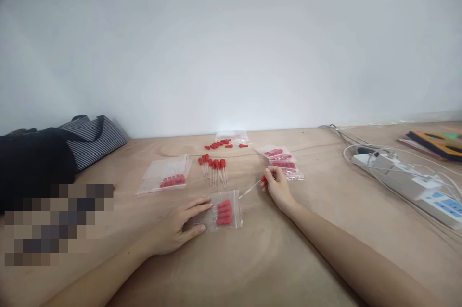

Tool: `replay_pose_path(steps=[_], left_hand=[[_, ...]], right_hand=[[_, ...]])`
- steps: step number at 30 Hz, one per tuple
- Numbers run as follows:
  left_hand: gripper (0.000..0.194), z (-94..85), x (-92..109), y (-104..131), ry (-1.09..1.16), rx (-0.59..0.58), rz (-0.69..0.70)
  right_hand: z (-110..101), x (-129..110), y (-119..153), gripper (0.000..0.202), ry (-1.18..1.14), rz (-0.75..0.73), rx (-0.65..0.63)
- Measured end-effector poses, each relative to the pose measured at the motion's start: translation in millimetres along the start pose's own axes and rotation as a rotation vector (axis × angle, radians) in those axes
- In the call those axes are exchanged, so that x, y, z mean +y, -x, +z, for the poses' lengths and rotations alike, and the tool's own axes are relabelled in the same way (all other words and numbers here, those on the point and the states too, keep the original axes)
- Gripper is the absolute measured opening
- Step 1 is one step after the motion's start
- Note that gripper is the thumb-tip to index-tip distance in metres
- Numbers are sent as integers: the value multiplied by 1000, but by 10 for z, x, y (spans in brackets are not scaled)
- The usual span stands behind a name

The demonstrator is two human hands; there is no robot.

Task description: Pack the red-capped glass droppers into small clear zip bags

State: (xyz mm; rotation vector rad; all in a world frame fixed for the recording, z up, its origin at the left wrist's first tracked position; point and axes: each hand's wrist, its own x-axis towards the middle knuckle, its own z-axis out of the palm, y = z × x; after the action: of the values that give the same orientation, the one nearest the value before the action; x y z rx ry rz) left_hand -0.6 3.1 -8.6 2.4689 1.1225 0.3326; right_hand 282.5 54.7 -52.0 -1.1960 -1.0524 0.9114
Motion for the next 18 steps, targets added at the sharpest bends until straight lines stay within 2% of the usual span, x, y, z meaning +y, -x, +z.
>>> replay_pose_path(steps=[2,5,12,15,18], left_hand=[[42,-2,-1,-2,-5,-9,-4],[42,-11,5,2,-14,-18,-12],[42,-19,16,6,-12,-19,-16],[45,-15,13,11,-14,-22,-18],[55,-18,18,21,13,-4,-26]], right_hand=[[-76,-1,108,38,-72,16,28],[-65,-17,176,38,-99,32,32],[100,-63,228,40,-163,57,21],[193,-87,306,39,-212,116,-30],[299,-119,398,41,-288,214,-84]])
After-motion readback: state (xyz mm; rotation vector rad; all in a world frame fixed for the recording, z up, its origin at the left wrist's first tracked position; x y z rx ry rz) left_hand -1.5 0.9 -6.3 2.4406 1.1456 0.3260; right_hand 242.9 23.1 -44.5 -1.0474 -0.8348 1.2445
